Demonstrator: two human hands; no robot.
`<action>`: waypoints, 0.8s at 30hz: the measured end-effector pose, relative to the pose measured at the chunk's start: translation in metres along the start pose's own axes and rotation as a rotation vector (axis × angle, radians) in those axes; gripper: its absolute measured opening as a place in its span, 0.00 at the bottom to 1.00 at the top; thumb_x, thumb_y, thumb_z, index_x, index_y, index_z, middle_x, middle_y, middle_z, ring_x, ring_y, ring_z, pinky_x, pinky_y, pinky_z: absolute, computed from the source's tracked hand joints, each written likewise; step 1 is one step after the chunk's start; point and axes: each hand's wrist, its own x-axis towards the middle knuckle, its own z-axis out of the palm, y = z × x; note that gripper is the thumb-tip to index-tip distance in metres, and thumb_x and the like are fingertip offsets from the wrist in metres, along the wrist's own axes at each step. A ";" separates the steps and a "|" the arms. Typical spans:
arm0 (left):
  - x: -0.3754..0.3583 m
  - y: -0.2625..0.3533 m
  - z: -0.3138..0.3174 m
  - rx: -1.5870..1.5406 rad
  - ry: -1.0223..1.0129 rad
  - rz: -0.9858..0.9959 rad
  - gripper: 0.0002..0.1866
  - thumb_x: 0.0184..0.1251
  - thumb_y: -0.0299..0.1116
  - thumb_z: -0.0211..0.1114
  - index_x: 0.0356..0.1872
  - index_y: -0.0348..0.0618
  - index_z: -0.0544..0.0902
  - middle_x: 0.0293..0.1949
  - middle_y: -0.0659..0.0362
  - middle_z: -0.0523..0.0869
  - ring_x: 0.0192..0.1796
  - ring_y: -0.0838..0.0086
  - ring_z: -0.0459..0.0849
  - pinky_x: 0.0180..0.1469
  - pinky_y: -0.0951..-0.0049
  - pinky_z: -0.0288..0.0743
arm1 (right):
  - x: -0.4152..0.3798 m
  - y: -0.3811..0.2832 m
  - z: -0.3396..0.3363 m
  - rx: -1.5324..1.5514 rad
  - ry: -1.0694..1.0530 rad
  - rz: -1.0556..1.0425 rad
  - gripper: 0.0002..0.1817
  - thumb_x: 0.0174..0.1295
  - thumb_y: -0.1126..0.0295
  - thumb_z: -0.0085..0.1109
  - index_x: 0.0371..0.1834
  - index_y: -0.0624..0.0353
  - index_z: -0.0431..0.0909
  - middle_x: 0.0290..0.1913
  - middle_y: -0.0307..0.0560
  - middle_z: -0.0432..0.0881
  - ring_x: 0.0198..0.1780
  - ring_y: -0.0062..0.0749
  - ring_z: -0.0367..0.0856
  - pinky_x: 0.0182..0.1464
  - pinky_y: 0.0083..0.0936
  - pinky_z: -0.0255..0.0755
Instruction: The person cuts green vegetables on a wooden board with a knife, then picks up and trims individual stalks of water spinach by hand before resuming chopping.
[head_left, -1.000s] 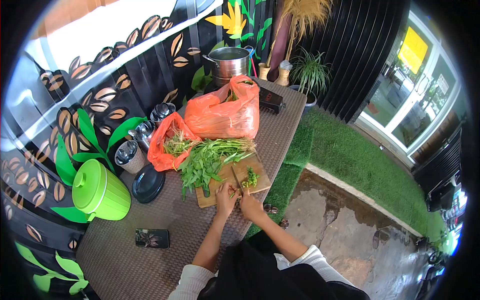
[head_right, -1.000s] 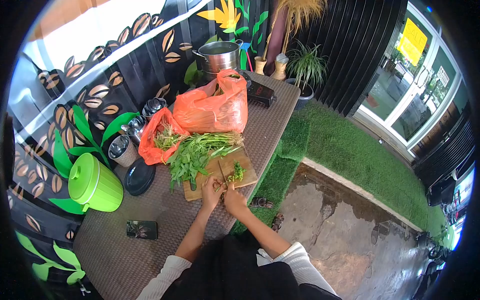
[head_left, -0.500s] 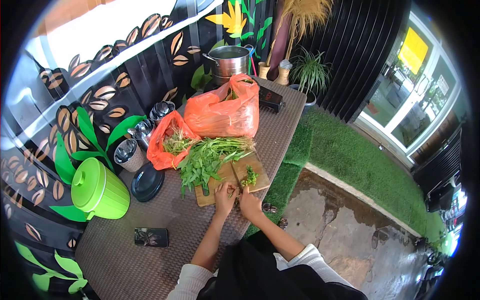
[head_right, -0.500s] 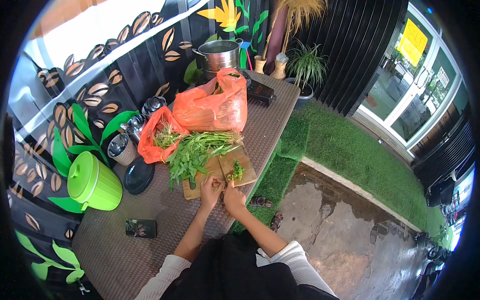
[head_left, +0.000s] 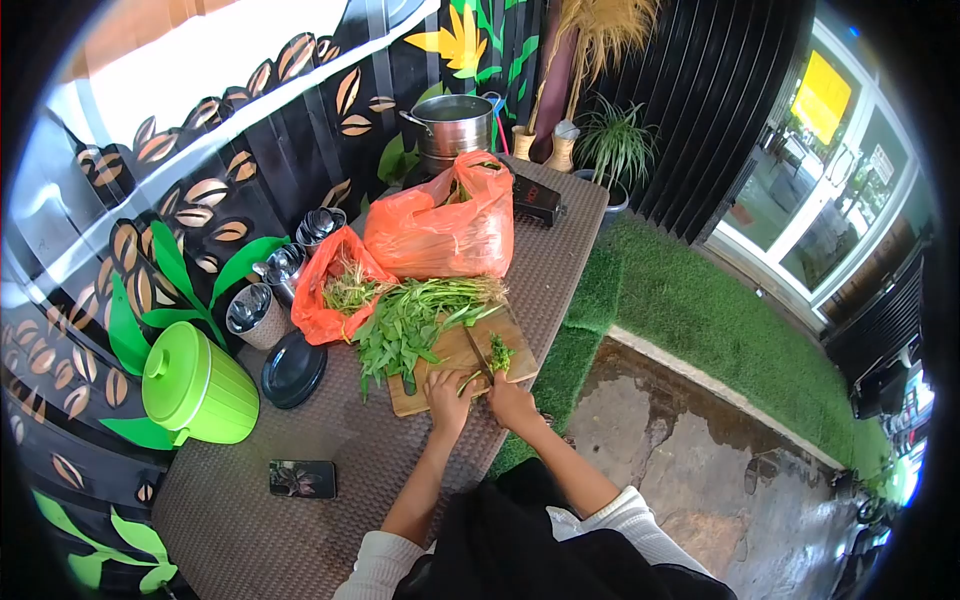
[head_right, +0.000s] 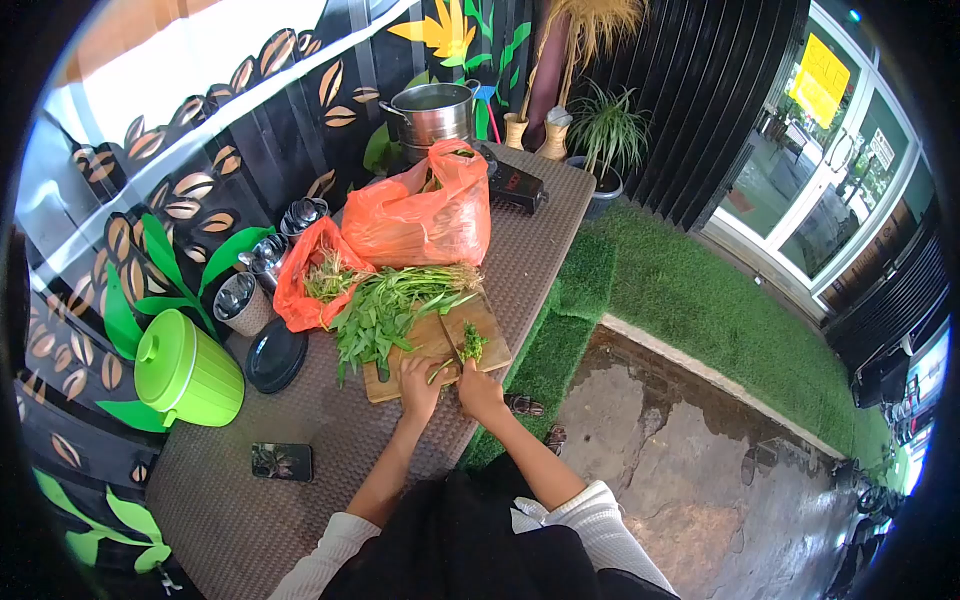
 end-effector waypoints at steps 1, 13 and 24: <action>-0.003 -0.002 0.000 0.010 -0.018 -0.007 0.07 0.54 0.32 0.70 0.32 0.44 0.84 0.33 0.60 0.81 0.45 0.63 0.75 0.50 0.62 0.64 | -0.001 -0.001 -0.001 0.001 -0.030 0.006 0.16 0.67 0.60 0.43 0.46 0.63 0.61 0.36 0.67 0.81 0.38 0.59 0.83 0.38 0.49 0.76; -0.006 -0.004 0.009 0.079 -0.070 -0.056 0.04 0.57 0.33 0.66 0.31 0.46 0.82 0.34 0.62 0.82 0.45 0.65 0.75 0.49 0.64 0.61 | -0.017 -0.010 0.002 0.017 0.004 0.010 0.17 0.67 0.61 0.43 0.48 0.66 0.61 0.37 0.68 0.81 0.39 0.60 0.82 0.37 0.48 0.77; -0.006 -0.003 0.009 0.058 -0.065 -0.068 0.04 0.56 0.32 0.66 0.32 0.46 0.82 0.35 0.63 0.82 0.45 0.66 0.75 0.49 0.64 0.61 | -0.010 -0.003 0.004 0.053 0.027 -0.055 0.16 0.67 0.62 0.43 0.46 0.66 0.61 0.33 0.67 0.81 0.36 0.62 0.82 0.38 0.49 0.77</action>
